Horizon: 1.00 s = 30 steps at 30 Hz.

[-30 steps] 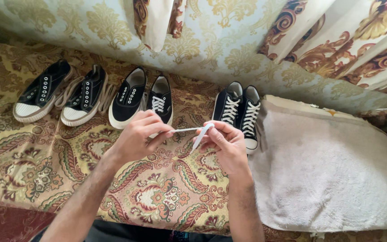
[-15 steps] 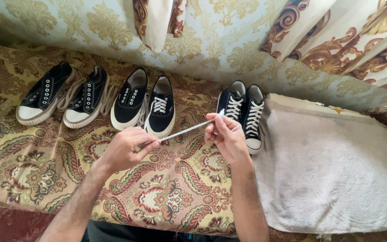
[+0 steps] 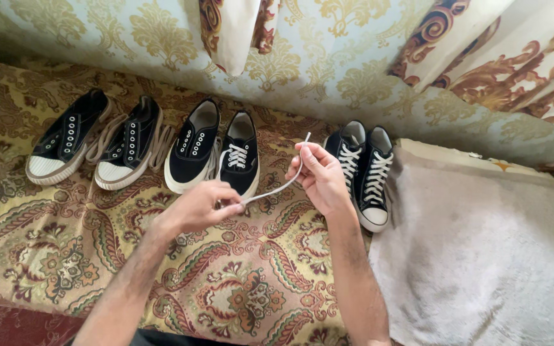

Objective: The person threads white shoelaces through the eyelets of black canvas sneakers laid out on a bed, working one shoe at a time and pulling the laces to seat them through the eyelet rows.

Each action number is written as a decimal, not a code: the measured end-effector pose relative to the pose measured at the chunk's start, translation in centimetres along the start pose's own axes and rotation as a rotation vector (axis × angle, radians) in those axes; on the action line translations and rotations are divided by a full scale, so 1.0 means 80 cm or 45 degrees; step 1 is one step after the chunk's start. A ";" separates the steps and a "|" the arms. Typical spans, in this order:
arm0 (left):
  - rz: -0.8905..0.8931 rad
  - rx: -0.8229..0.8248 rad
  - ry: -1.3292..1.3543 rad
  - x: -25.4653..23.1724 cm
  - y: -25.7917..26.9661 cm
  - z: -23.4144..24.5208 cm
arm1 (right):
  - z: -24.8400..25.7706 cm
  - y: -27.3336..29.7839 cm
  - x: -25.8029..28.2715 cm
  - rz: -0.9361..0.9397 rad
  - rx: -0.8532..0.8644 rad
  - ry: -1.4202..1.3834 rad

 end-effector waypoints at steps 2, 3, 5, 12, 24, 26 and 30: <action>-0.087 -0.093 0.026 0.005 -0.024 0.005 | 0.004 -0.017 -0.008 -0.020 -0.013 0.018; -0.130 -0.140 0.040 0.008 -0.035 0.008 | 0.005 -0.025 -0.012 -0.030 -0.019 0.028; -0.083 -0.150 0.081 0.020 -0.059 0.009 | 0.007 -0.041 -0.021 -0.060 -0.045 0.040; -0.073 -0.429 -0.044 0.058 -0.124 0.023 | 0.014 -0.087 -0.068 -0.305 -0.051 0.218; -0.030 -0.545 -0.185 0.121 -0.177 0.004 | 0.055 -0.116 -0.163 -0.579 -0.030 0.582; -0.043 -0.585 -0.182 0.126 -0.178 0.004 | 0.062 -0.115 -0.172 -0.606 -0.031 0.586; -0.029 -0.584 -0.135 0.134 -0.176 0.001 | 0.073 -0.112 -0.185 -0.636 -0.048 0.630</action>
Point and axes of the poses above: each hand's wrist, its own y-axis away from the middle knuckle, its own z-axis out of the back of the hand, x = y × z, the point moved 5 cm from there along -y, towards the middle knuckle, and after that the axes turned 11 degrees about z, right-handed, at the moved point
